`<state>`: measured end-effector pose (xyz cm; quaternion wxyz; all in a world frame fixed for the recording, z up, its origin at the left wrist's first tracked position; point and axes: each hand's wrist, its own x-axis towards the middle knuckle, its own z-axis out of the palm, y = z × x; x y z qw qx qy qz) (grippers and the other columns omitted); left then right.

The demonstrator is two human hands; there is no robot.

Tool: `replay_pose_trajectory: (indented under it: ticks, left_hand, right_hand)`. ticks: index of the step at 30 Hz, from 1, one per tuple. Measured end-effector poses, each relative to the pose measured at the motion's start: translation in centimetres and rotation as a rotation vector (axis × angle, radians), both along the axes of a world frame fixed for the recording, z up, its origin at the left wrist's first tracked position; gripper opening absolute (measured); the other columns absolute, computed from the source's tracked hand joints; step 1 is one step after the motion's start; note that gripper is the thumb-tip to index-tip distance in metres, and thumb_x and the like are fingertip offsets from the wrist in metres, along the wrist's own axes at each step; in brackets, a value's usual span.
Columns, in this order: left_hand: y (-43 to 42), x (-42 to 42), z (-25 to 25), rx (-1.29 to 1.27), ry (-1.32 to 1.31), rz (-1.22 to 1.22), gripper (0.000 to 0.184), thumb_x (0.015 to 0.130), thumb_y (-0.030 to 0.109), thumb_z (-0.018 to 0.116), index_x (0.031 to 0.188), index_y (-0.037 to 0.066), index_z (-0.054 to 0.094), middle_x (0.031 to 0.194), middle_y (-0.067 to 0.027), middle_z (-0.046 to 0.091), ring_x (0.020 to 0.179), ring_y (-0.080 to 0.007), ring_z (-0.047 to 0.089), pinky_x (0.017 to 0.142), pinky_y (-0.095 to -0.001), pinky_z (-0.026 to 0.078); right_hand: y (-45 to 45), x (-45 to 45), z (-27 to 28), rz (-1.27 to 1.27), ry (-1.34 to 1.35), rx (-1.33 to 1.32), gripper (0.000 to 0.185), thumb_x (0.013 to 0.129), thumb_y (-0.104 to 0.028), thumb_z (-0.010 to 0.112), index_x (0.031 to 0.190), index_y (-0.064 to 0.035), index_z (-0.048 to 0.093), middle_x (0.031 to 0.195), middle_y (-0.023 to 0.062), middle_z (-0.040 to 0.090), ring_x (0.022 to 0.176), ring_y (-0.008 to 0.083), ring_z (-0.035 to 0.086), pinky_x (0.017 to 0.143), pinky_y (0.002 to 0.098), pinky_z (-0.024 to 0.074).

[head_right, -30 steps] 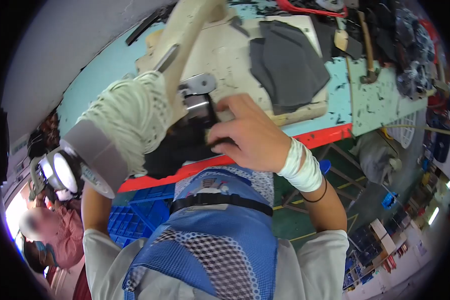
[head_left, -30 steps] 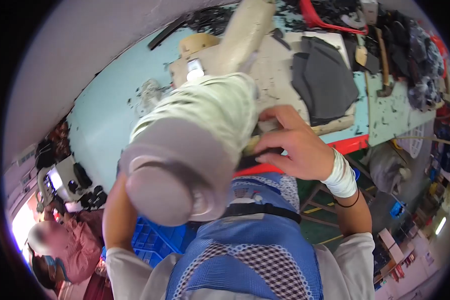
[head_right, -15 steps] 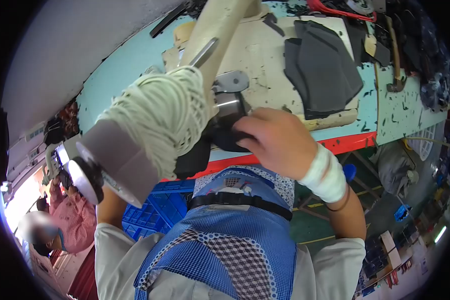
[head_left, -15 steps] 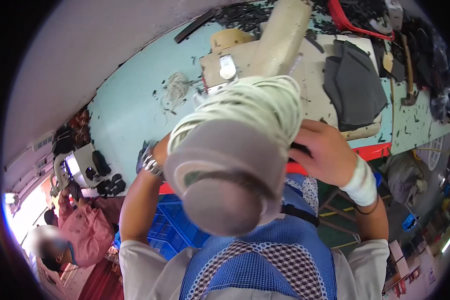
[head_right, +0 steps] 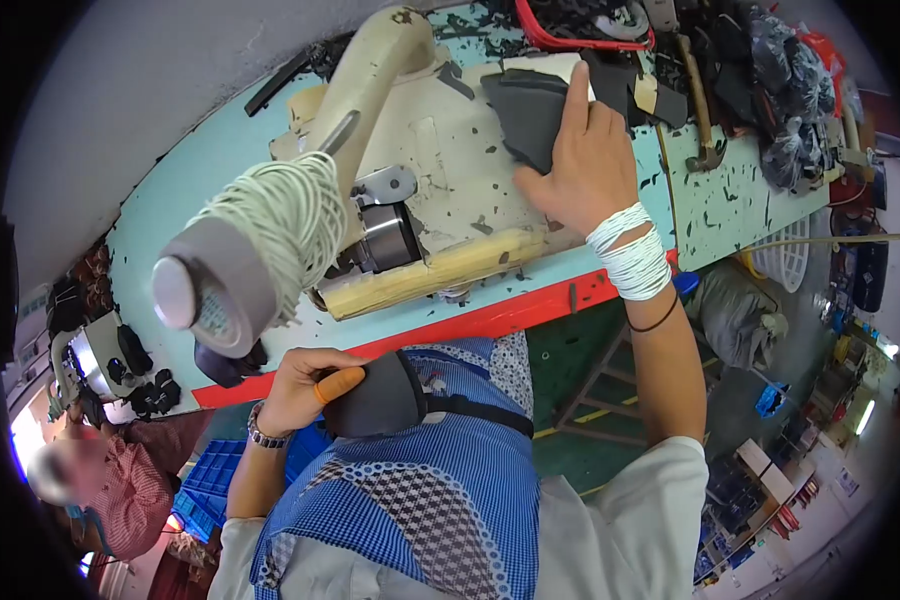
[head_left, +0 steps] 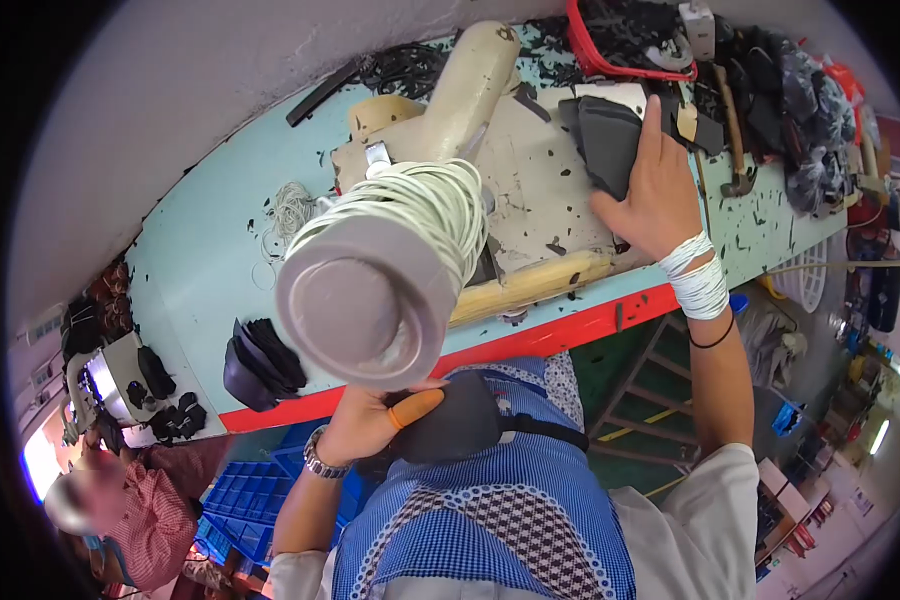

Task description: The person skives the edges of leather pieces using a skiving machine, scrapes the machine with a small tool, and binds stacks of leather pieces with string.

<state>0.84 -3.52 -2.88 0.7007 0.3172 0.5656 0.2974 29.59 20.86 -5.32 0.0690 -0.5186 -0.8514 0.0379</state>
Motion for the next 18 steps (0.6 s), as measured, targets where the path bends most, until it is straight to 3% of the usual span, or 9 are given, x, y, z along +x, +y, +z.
replay_pose_trajectory:
  ticks: [1,5,7,10,12,14,15,16,18]
  left_hand:
    - [0.6,0.0,0.6,-0.003,0.024,-0.08,0.019,0.088,0.008,0.067,0.104,-0.003,0.069,0.093,-0.0091,0.072,0.084,-0.0113,0.064,0.076,-0.0241,0.051]
    - [0.0,-0.4,0.9,0.073,-0.071,-0.178,0.026,0.092,0.012,0.062,0.115,0.0,0.065,0.096,-0.0051,0.07,0.085,-0.0088,0.061,0.076,-0.0248,0.05]
    - [0.6,-1.3,1.3,-0.023,-0.082,-0.179,0.027,0.092,0.013,0.063,0.115,0.0,0.065,0.092,-0.0038,0.069,0.082,-0.008,0.061,0.074,-0.0236,0.049]
    - [3.3,-3.3,1.7,-0.229,0.075,-0.288,0.024,0.089,0.017,0.066,0.108,0.002,0.068,0.077,0.0013,0.065,0.067,-0.0039,0.053,0.058,-0.0226,0.045]
    - [5.3,-4.7,0.7,0.105,0.303,-0.371,0.027,0.088,0.025,0.066,0.1,0.001,0.069,0.074,-0.0029,0.067,0.065,-0.0058,0.053,0.06,-0.0267,0.047]
    - [7.6,-7.0,0.4,0.156,0.13,-0.358,0.027,0.089,0.024,0.064,0.104,0.002,0.068,0.085,-0.0065,0.07,0.076,-0.009,0.059,0.071,-0.0284,0.049]
    - [8.7,-8.1,0.2,0.175,0.04,-0.353,0.028,0.089,0.024,0.064,0.106,0.002,0.068,0.091,-0.0083,0.071,0.081,-0.0106,0.062,0.077,-0.0293,0.051]
    - [8.0,-8.7,-2.7,0.311,0.207,-0.292,0.034,0.088,0.023,0.065,0.113,0.001,0.063,0.099,-0.0109,0.069,0.089,-0.0142,0.061,0.082,-0.0305,0.049]
    - [8.7,-9.4,-4.8,0.318,0.258,-0.342,0.033,0.088,0.023,0.065,0.113,0.001,0.063,0.099,-0.0107,0.069,0.088,-0.0141,0.061,0.081,-0.0304,0.049]
  right_hand:
    - [0.3,0.0,0.3,-0.04,-0.071,-0.025,0.111,0.064,-0.04,0.073,0.143,0.0131,0.016,0.103,0.0307,0.051,0.096,0.0424,0.053,0.088,0.0426,0.0457]
    - [0.5,-0.1,1.7,-0.015,-0.095,-0.055,0.106,0.066,-0.034,0.074,0.143,0.0113,0.017,0.103,0.03,0.053,0.098,0.0419,0.053,0.085,0.0447,0.0463]
    - [1.7,0.1,2.2,-0.045,0.059,-0.277,0.102,0.068,-0.03,0.075,0.144,0.0075,0.019,0.11,0.0321,0.051,0.103,0.045,0.052,0.088,0.0479,0.045]
    - [1.0,-0.5,2.6,0.181,0.037,0.218,0.089,0.07,-0.029,0.077,0.141,-0.0002,0.032,0.107,0.0287,0.056,0.099,0.0417,0.056,0.086,0.0456,0.0471]
    - [-1.1,-2.0,3.7,0.27,0.043,0.399,0.083,0.071,-0.028,0.077,0.138,-0.0019,0.038,0.105,0.0252,0.058,0.099,0.0388,0.057,0.084,0.0437,0.0479]
    - [-3.6,-2.6,3.9,0.405,0.274,-0.263,0.069,0.072,-0.023,0.076,0.131,-0.0027,0.046,0.113,0.019,0.057,0.109,0.034,0.053,0.09,0.0418,0.0448]
    - [-4.7,-3.7,3.9,0.444,0.35,-0.406,0.062,0.072,-0.021,0.076,0.125,-0.0027,0.05,0.108,0.0162,0.058,0.107,0.032,0.053,0.088,0.041,0.0449]
    - [-5.9,-5.1,3.7,0.475,0.426,-0.55,0.055,0.072,-0.019,0.076,0.12,-0.0027,0.054,0.103,0.0135,0.058,0.104,0.03,0.053,0.087,0.0401,0.0451]
    - [-7.1,-7.4,2.0,0.51,0.428,-0.365,0.045,0.072,-0.015,0.074,0.112,-0.0036,0.059,0.093,0.012,0.057,0.094,0.0302,0.055,0.082,0.0389,0.0469]
